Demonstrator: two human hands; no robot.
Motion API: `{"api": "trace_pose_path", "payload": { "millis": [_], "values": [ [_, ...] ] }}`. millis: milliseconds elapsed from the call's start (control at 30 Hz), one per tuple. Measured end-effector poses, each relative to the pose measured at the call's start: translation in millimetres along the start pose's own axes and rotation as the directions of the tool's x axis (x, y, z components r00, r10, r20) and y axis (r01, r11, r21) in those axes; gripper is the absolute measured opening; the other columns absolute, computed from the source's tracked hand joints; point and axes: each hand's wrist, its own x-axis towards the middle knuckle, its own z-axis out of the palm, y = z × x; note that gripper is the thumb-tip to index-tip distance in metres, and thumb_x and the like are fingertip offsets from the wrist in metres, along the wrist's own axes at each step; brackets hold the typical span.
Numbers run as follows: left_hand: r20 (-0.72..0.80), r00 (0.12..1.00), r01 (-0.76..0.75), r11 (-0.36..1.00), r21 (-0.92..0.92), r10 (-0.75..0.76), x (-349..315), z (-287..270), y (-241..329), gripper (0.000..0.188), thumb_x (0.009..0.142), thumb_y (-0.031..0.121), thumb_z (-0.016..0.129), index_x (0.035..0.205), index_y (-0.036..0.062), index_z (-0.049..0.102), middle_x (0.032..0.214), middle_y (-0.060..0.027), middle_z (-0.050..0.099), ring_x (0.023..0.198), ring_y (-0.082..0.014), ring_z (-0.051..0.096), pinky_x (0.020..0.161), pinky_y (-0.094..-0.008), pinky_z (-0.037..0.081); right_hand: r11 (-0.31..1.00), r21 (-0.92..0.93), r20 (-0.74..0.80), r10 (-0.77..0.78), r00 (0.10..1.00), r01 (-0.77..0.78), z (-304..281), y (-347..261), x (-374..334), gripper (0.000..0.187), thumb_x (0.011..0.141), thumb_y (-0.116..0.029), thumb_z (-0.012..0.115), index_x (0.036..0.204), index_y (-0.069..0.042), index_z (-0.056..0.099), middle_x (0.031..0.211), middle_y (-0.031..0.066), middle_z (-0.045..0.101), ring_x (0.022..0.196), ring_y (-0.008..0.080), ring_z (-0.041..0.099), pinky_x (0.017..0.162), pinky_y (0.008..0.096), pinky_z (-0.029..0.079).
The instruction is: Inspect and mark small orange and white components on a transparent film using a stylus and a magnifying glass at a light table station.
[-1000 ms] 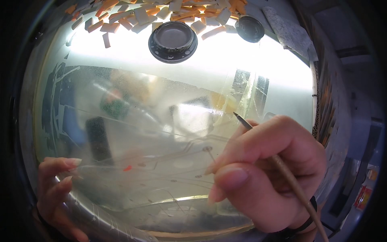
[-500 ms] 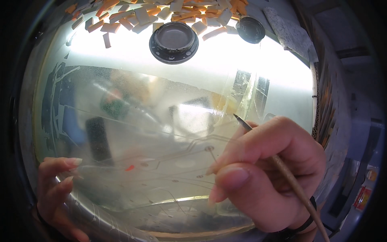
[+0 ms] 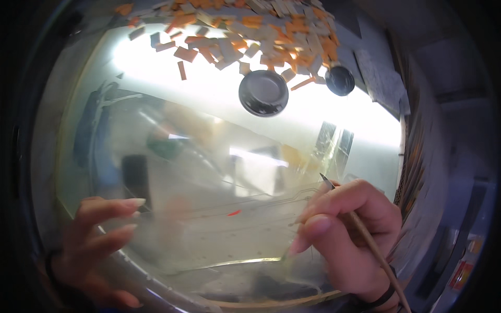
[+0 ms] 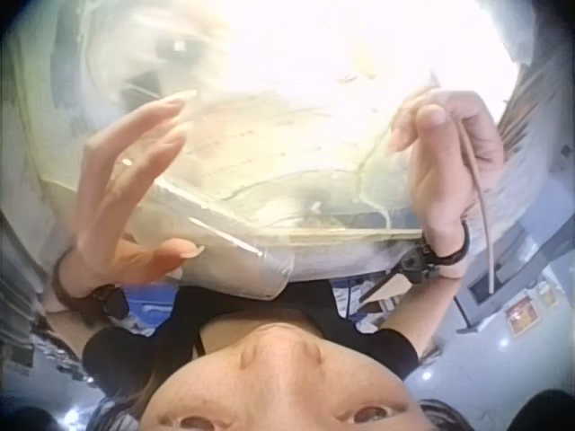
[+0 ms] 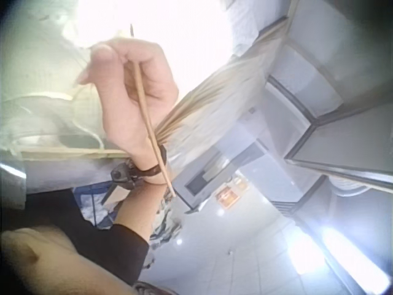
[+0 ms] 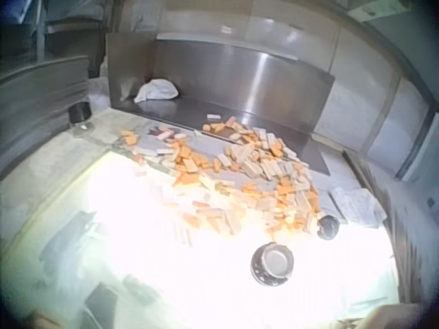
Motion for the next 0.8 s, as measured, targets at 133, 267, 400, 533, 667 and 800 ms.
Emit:
{"api": "trace_pose_path", "payload": {
  "millis": [133,267,400,533,667,800],
  "values": [
    [-0.023,0.999,-0.029,0.999,-0.015,0.029,0.2,2.9,-1.9,0.065,0.073,0.044,0.06,0.116,-0.0025,0.043,0.115,-0.0279,0.043,0.094,-0.0335,0.049,0.081,-0.0402,0.037,0.992,-0.108,0.035,0.066,0.997,-0.062,-4.3,-1.8,2.2,0.007,0.082,-0.005,0.053,0.079,0.001,0.049,0.064,0.0103,0.056,0.057,0.013,0.055,0.053,0.0238,0.044],
    [-0.094,0.995,0.015,0.999,-0.031,-0.018,-5.7,6.6,3.8,0.05,0.077,0.034,0.058,0.109,-0.0033,0.05,0.12,-0.0219,0.044,0.106,-0.0297,0.046,0.088,-0.037,0.034,0.933,-0.306,-0.128,0.157,0.979,-0.19,11.7,-21.3,6.4,0.009,0.081,-0.005,0.048,0.081,0.002,0.054,0.067,0.0116,0.058,0.062,0.0133,0.053,0.064,0.0253,0.042],
    [-0.202,0.978,0.033,0.995,-0.091,-0.051,-13.5,11.4,13.6,0.046,0.076,0.027,0.061,0.11,-0.002,0.051,0.125,-0.0171,0.041,0.113,-0.0279,0.042,0.09,-0.0374,0.033,0.864,-0.5,-0.169,-0.173,0.97,0.066,33.2,-66.0,16.4,0.019,0.083,-0.015,0.046,0.083,0.002,0.054,0.072,0.0133,0.06,0.063,0.0135,0.053,0.068,0.0256,0.04],
    [-0.282,0.959,-0.002,0.995,-0.099,-0.027,-15.7,20.5,11.0,0.042,0.073,0.024,0.064,0.106,0.0003,0.053,0.126,-0.0163,0.039,0.116,-0.0289,0.039,0.093,-0.0386,0.031,0.727,-0.613,0.05,-0.354,0.934,0.309,65.2,-100.6,35.9,0.022,0.086,-0.014,0.042,0.086,0.004,0.054,0.074,0.0116,0.061,0.065,0.0149,0.057,0.063,0.0252,0.043],
    [-0.311,0.95,-0.036,0.996,-0.08,0.01,-18.4,28.5,3.4,0.037,0.074,0.026,0.063,0.101,0.0014,0.055,0.121,-0.017,0.045,0.114,-0.0301,0.041,0.094,-0.0396,0.031,0.679,-0.528,0.444,-0.291,0.848,0.509,126.0,-82.6,106.7,0.023,0.089,-0.015,0.04,0.091,0.002,0.056,0.064,0.0085,0.059,0.06,0.0118,0.058,0.055,0.0239,0.043],
    [-0.287,0.956,-0.06,0.998,-0.007,0.056,-18.8,28.0,3.4,0.035,0.079,0.032,0.056,0.095,0.0004,0.056,0.112,-0.0192,0.05,0.112,-0.0315,0.043,0.094,-0.0404,0.032,0.46,-0.557,0.454,-0.528,0.717,0.691,207.3,-46.8,196.8,0.033,0.076,-0.026,0.059,0.096,-0.001,0.058,0.084,0.0168,0.062,0.074,0.0288,0.061,0.073,0.0336,0.046]
  ]
}}
